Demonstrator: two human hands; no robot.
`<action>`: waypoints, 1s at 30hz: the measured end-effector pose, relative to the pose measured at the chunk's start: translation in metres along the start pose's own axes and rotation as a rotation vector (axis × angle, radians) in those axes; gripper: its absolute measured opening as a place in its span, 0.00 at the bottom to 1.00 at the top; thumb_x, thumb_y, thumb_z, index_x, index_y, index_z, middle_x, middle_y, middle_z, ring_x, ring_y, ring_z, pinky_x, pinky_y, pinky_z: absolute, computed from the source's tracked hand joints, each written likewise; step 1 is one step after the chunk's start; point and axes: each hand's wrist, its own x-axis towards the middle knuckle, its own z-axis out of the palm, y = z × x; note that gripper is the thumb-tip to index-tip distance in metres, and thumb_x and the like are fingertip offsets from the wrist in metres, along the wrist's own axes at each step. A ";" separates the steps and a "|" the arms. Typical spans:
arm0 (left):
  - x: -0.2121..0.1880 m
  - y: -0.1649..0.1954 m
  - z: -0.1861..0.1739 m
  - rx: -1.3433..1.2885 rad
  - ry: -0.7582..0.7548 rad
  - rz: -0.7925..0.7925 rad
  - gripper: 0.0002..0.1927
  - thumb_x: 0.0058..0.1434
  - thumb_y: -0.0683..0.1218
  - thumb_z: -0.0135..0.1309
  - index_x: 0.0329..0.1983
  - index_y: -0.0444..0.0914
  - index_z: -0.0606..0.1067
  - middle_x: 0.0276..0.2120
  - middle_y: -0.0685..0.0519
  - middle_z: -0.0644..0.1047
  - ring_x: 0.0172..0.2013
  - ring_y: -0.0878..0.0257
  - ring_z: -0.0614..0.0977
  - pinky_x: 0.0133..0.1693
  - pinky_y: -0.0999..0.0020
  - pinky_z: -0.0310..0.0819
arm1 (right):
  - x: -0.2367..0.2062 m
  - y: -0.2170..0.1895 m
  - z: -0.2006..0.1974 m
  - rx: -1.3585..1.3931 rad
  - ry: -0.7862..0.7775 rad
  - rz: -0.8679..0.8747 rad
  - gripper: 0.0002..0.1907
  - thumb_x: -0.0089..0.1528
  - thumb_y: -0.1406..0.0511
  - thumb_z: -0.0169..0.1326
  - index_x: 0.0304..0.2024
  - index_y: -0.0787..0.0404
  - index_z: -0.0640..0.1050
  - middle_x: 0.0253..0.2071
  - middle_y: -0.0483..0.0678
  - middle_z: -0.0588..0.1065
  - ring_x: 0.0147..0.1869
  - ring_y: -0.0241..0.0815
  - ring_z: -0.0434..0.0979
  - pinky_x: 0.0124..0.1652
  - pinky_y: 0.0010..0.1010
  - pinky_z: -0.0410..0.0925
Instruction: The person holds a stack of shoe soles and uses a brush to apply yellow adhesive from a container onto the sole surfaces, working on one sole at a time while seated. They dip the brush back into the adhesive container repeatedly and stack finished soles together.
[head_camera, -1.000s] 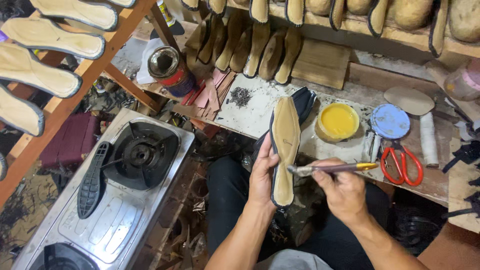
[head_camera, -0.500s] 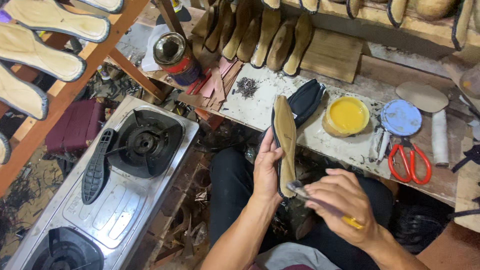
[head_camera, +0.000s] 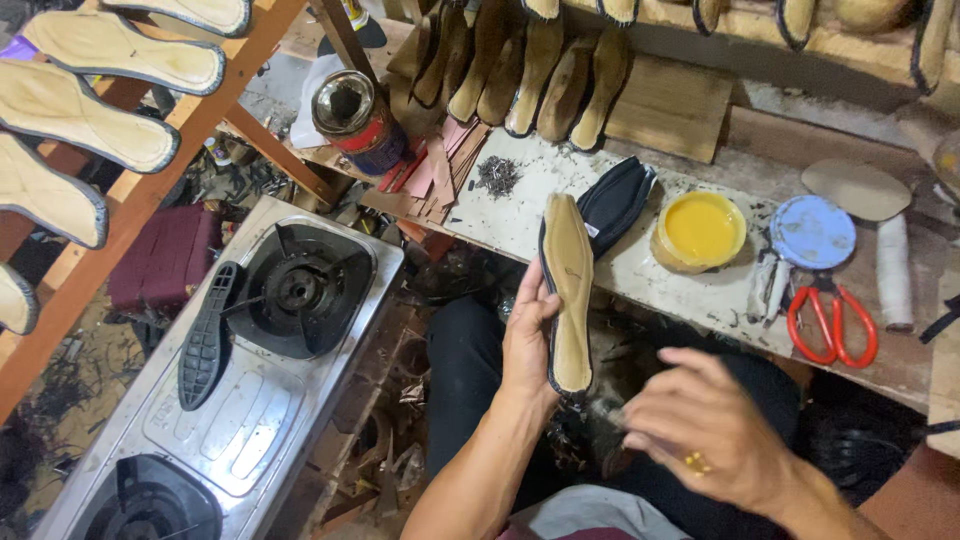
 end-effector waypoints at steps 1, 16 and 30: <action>0.000 0.002 -0.001 -0.008 0.027 -0.009 0.37 0.59 0.35 0.41 0.76 0.36 0.57 0.70 0.47 0.66 0.66 0.57 0.70 0.65 0.65 0.63 | -0.007 0.004 0.000 0.056 0.118 0.058 0.10 0.54 0.63 0.65 0.37 0.57 0.80 0.36 0.40 0.80 0.42 0.40 0.81 0.56 0.46 0.69; -0.010 -0.023 0.006 0.147 -0.001 0.096 0.38 0.61 0.36 0.42 0.77 0.33 0.50 0.72 0.41 0.62 0.68 0.52 0.68 0.66 0.59 0.62 | -0.003 0.005 0.068 1.040 0.478 0.801 0.45 0.55 0.83 0.50 0.73 0.58 0.55 0.65 0.56 0.68 0.48 0.38 0.75 0.45 0.30 0.73; -0.012 0.049 -0.075 0.310 -0.003 0.311 0.37 0.67 0.54 0.49 0.74 0.32 0.56 0.72 0.39 0.61 0.68 0.42 0.68 0.65 0.49 0.62 | 0.087 0.170 0.012 0.705 0.570 0.963 0.49 0.49 0.85 0.46 0.73 0.55 0.58 0.62 0.50 0.70 0.45 0.41 0.74 0.37 0.33 0.73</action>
